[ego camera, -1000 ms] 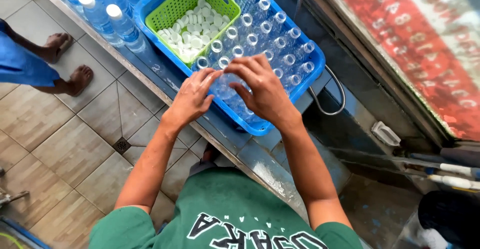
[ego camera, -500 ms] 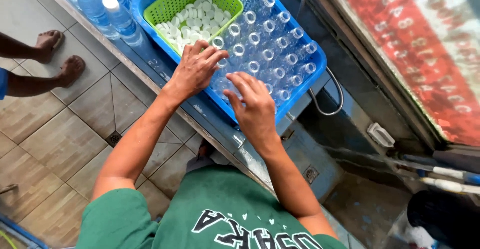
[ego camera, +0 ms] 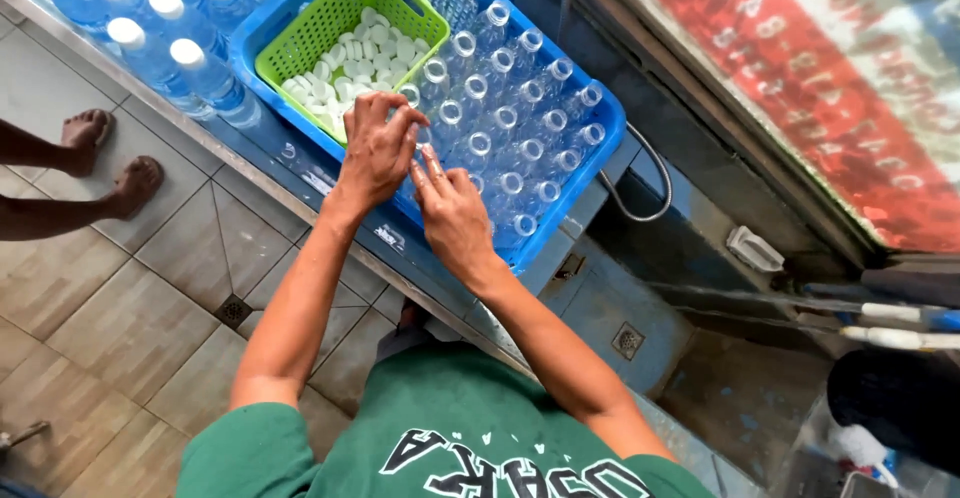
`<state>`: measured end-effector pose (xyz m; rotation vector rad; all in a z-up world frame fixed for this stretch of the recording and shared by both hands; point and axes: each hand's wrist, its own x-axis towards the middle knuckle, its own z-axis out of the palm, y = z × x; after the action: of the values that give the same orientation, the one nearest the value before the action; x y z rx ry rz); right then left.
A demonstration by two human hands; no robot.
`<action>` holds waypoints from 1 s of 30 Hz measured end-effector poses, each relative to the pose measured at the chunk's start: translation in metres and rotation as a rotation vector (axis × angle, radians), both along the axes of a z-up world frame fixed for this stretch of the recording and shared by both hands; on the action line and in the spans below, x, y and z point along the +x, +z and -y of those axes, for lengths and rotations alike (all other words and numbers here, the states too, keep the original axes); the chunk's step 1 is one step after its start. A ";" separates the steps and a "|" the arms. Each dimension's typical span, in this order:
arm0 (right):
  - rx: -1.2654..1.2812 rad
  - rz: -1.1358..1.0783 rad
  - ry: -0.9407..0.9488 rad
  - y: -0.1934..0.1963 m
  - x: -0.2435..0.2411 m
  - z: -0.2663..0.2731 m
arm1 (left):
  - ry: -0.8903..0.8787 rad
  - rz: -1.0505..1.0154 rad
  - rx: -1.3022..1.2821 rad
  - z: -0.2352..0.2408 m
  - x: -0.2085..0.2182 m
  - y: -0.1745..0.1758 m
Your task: Rinsing empty plastic bottles under a faucet and organizing them into a blue plastic crate.
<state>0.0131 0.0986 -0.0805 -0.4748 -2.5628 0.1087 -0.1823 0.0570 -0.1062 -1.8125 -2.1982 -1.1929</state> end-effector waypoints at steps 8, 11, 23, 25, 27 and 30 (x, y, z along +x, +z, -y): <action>0.109 0.085 -0.056 -0.008 0.028 0.047 | 0.053 -0.007 0.008 0.006 0.014 -0.006; 0.131 0.092 -0.093 -0.004 0.024 0.036 | 0.028 0.082 0.023 -0.012 0.010 0.004; -0.425 -0.333 -0.393 0.018 0.242 0.003 | 0.092 0.055 0.004 0.005 0.042 0.031; -0.408 -0.333 -0.573 -0.003 0.281 -0.005 | 0.127 -0.156 -0.099 -0.001 0.046 0.031; -0.406 -0.365 -0.626 -0.013 0.303 -0.002 | 0.115 -0.178 -0.133 0.006 0.046 0.037; -0.420 -0.407 -0.682 -0.019 0.316 0.004 | 0.092 -0.136 -0.183 0.015 0.044 0.022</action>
<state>0.3292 0.0942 -0.0992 -1.3047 -1.8602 0.4458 -0.1385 0.0422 -0.0837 -1.7724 -2.3505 -0.8508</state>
